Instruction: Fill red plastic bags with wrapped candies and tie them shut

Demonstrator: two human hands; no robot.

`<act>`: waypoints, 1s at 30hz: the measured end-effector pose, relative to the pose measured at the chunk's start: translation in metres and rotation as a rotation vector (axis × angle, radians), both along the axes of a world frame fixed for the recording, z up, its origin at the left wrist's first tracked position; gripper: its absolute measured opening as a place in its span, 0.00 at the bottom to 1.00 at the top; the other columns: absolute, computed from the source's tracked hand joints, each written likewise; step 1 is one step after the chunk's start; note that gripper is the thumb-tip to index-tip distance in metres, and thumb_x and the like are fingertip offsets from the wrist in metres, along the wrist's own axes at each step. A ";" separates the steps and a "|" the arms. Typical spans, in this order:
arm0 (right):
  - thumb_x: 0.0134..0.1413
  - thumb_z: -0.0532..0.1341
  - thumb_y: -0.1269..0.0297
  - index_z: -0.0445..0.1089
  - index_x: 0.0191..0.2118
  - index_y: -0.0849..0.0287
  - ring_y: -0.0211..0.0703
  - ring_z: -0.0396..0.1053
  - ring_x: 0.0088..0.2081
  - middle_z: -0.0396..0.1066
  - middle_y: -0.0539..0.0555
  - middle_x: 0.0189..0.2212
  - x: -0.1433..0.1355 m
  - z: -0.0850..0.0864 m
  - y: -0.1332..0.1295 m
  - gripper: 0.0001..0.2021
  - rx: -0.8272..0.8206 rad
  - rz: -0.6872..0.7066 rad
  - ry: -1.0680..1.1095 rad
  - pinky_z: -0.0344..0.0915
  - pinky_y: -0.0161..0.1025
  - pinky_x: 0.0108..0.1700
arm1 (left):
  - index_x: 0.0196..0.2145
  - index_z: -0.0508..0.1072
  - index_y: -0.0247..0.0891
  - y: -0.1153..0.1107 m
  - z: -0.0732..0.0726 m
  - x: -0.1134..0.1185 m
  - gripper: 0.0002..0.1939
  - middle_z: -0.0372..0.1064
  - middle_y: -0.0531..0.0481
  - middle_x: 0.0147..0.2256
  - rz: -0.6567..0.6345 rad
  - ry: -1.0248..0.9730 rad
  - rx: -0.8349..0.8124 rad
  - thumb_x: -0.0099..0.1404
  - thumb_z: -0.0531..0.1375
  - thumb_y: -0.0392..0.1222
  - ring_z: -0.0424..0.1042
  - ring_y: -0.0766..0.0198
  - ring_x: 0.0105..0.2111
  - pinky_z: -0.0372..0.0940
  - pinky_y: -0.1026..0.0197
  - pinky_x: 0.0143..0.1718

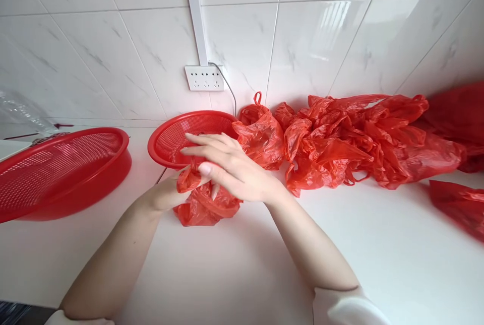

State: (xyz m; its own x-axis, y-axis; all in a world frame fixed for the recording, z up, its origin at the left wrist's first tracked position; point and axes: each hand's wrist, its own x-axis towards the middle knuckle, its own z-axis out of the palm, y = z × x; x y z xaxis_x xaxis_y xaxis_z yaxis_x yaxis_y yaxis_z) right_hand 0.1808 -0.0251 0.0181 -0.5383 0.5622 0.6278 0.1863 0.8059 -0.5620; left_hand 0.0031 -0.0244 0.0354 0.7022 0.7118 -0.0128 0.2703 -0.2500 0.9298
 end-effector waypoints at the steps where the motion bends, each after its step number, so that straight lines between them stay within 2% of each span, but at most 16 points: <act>1: 0.67 0.49 0.60 0.65 0.55 0.54 0.47 0.64 0.55 0.65 0.56 0.56 0.002 -0.003 0.004 0.16 -0.085 -0.015 0.006 0.59 0.50 0.58 | 0.26 0.71 0.36 0.001 -0.002 0.000 0.21 0.63 0.53 0.21 -0.021 0.014 -0.065 0.69 0.50 0.51 0.62 0.70 0.21 0.62 0.66 0.25; 3: 0.67 0.49 0.60 0.65 0.54 0.55 0.41 0.73 0.39 0.73 0.54 0.43 0.004 -0.009 0.012 0.16 -0.273 0.026 0.053 0.68 0.45 0.46 | 0.29 0.72 0.36 0.001 -0.006 0.000 0.26 0.56 0.55 0.17 0.017 0.026 -0.169 0.69 0.46 0.57 0.52 0.73 0.15 0.52 0.67 0.16; 5: 0.65 0.52 0.60 0.68 0.49 0.58 0.37 0.71 0.28 0.73 0.51 0.33 0.006 -0.014 0.017 0.13 -0.373 0.068 0.134 0.70 0.41 0.39 | 0.35 0.73 0.37 0.002 -0.010 -0.001 0.29 0.53 0.57 0.15 0.105 0.017 -0.260 0.68 0.45 0.63 0.45 0.74 0.13 0.45 0.67 0.12; 7: 0.62 0.56 0.61 0.70 0.44 0.59 0.38 0.72 0.31 0.73 0.52 0.33 0.009 -0.014 0.019 0.10 -0.364 0.014 0.198 0.69 0.41 0.41 | 0.39 0.74 0.37 0.006 -0.011 -0.005 0.31 0.51 0.58 0.13 0.149 -0.024 -0.345 0.66 0.45 0.66 0.44 0.73 0.11 0.44 0.68 0.11; 9: 0.61 0.57 0.62 0.72 0.41 0.58 0.42 0.72 0.39 0.73 0.54 0.36 0.016 -0.009 0.016 0.09 -0.287 -0.138 0.175 0.68 0.43 0.45 | 0.43 0.74 0.36 0.014 -0.012 -0.012 0.33 0.49 0.59 0.11 0.139 -0.102 -0.439 0.65 0.45 0.67 0.44 0.73 0.09 0.43 0.68 0.10; 10: 0.60 0.57 0.62 0.72 0.40 0.57 0.44 0.71 0.41 0.73 0.54 0.38 0.020 -0.005 0.013 0.08 -0.236 -0.216 0.125 0.67 0.44 0.47 | 0.45 0.73 0.36 0.018 -0.012 -0.016 0.33 0.52 0.58 0.10 0.116 -0.142 -0.482 0.66 0.44 0.66 0.43 0.73 0.08 0.42 0.68 0.09; 12: 0.58 0.58 0.65 0.72 0.39 0.56 0.45 0.69 0.44 0.71 0.54 0.40 0.029 0.005 0.007 0.06 -0.134 -0.303 -0.017 0.65 0.45 0.49 | 0.49 0.72 0.36 0.026 -0.012 -0.022 0.32 0.66 0.53 0.16 0.064 -0.190 -0.547 0.67 0.44 0.63 0.40 0.76 0.08 0.41 0.68 0.09; 13: 0.57 0.59 0.67 0.71 0.37 0.55 0.46 0.68 0.44 0.70 0.54 0.40 0.034 0.009 0.003 0.05 -0.101 -0.301 -0.082 0.65 0.46 0.49 | 0.51 0.71 0.36 0.030 -0.013 -0.024 0.30 0.72 0.48 0.21 0.042 -0.192 -0.569 0.68 0.45 0.61 0.40 0.78 0.08 0.42 0.68 0.10; 15: 0.54 0.59 0.71 0.70 0.33 0.55 0.46 0.67 0.44 0.68 0.54 0.41 0.040 0.016 -0.005 0.04 -0.085 -0.222 -0.158 0.65 0.46 0.48 | 0.52 0.71 0.39 0.034 -0.015 -0.025 0.25 0.76 0.45 0.29 0.025 -0.190 -0.590 0.69 0.48 0.57 0.42 0.79 0.09 0.47 0.68 0.12; 18: 0.53 0.58 0.72 0.67 0.26 0.56 0.43 0.68 0.39 0.68 0.54 0.38 0.041 0.023 -0.017 0.07 -0.098 0.000 -0.150 0.67 0.43 0.43 | 0.51 0.72 0.41 0.032 -0.017 -0.021 0.19 0.67 0.53 0.20 0.033 -0.272 -0.577 0.68 0.54 0.51 0.51 0.76 0.13 0.53 0.69 0.17; 20: 0.54 0.59 0.70 0.67 0.24 0.57 0.40 0.68 0.34 0.69 0.54 0.34 0.037 0.024 -0.023 0.09 -0.116 0.193 -0.177 0.67 0.40 0.39 | 0.50 0.73 0.41 0.027 -0.016 -0.020 0.17 0.61 0.56 0.17 -0.002 -0.329 -0.523 0.66 0.57 0.47 0.57 0.74 0.16 0.56 0.69 0.20; 22: 0.56 0.60 0.68 0.68 0.24 0.57 0.38 0.68 0.31 0.71 0.53 0.30 0.032 0.024 -0.027 0.10 -0.154 0.291 -0.194 0.67 0.38 0.35 | 0.49 0.72 0.41 0.019 -0.012 -0.020 0.16 0.64 0.55 0.20 -0.082 -0.283 -0.418 0.63 0.60 0.43 0.64 0.71 0.20 0.61 0.67 0.24; 24: 0.59 0.59 0.63 0.70 0.26 0.56 0.40 0.70 0.33 0.72 0.53 0.30 0.026 0.020 -0.027 0.10 -0.179 0.177 -0.059 0.67 0.38 0.37 | 0.48 0.72 0.39 0.010 -0.007 -0.020 0.16 0.70 0.51 0.27 -0.156 -0.166 -0.258 0.62 0.61 0.40 0.70 0.66 0.27 0.65 0.63 0.29; 27: 0.63 0.53 0.55 0.72 0.38 0.55 0.43 0.70 0.43 0.73 0.54 0.39 0.014 0.009 -0.015 0.13 -0.275 -0.087 0.209 0.67 0.41 0.46 | 0.48 0.71 0.40 0.000 -0.005 -0.017 0.15 0.72 0.47 0.38 -0.179 -0.009 0.082 0.63 0.59 0.38 0.73 0.61 0.36 0.67 0.60 0.35; 28: 0.64 0.52 0.54 0.71 0.42 0.54 0.43 0.69 0.46 0.72 0.54 0.43 0.009 0.004 -0.009 0.15 -0.341 -0.105 0.231 0.66 0.41 0.49 | 0.47 0.71 0.41 -0.002 -0.005 -0.015 0.14 0.72 0.47 0.40 -0.157 0.033 0.216 0.63 0.58 0.37 0.73 0.61 0.37 0.67 0.61 0.36; 30: 0.65 0.49 0.52 0.69 0.47 0.55 0.42 0.68 0.48 0.70 0.53 0.46 -0.001 -0.008 0.005 0.17 -0.475 -0.045 0.203 0.64 0.41 0.52 | 0.45 0.73 0.43 -0.001 -0.010 -0.011 0.13 0.72 0.49 0.40 -0.064 0.097 0.490 0.63 0.58 0.35 0.72 0.61 0.39 0.67 0.62 0.37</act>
